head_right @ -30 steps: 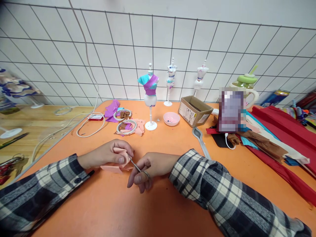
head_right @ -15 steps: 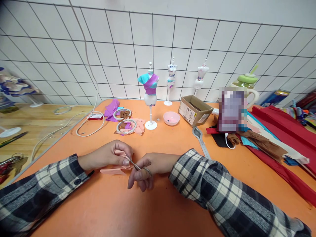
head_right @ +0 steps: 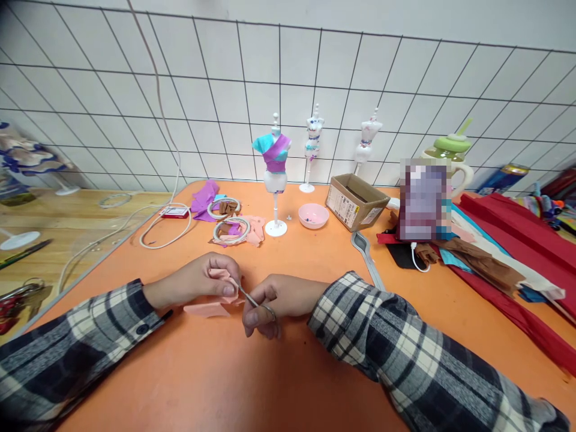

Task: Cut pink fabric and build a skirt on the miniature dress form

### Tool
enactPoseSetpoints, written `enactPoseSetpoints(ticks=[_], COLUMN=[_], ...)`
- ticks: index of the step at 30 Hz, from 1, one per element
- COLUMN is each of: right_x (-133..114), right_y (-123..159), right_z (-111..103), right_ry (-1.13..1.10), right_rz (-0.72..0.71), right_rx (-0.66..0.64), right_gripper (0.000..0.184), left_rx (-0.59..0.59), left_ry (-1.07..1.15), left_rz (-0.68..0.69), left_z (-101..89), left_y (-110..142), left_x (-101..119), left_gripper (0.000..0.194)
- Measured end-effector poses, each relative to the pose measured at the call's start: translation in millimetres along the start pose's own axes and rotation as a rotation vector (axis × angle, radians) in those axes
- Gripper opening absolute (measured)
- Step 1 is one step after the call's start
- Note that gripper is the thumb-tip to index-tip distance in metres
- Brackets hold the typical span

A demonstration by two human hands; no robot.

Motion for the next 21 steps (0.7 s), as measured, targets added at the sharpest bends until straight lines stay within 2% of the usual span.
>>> enactPoseSetpoints(ticks=[5, 11, 16, 21], right_x=[-0.3, 3.5, 3.4, 0.8], right_y=[-2.4, -4.9, -4.0, -2.5], right_z=[-3.5, -2.2, -0.3, 3.9], right_ry=[-0.017, -0.024, -0.027, -0.063], right_rz=[-0.008, 0.043, 0.035, -0.011], right_rx=[0.079, 0.106, 0.067, -0.017], right_gripper=[0.053, 0.055, 0.055, 0.057], left_rx=[0.037, 0.013, 0.073, 0.060], left_ry=[0.101, 0.127, -0.025, 0.033], left_rz=[0.050, -0.055, -0.055, -0.028], left_z=[-8.3, -2.1, -8.0, -4.0], left_y=[1.4, 0.3, -1.8, -1.6], left_x=[5.0, -0.5, 1.9, -1.0], left_gripper=[0.034, 0.039, 0.034, 0.031])
Point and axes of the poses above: each hand's wrist, its own y-axis away from the middle knuckle, its own z-axis out of the palm, x = y × z, the point moved 8 cm from there along -y, towards the middle knuckle, and after that the axes turned 3 degrees about -x, right-handed, at the moved point
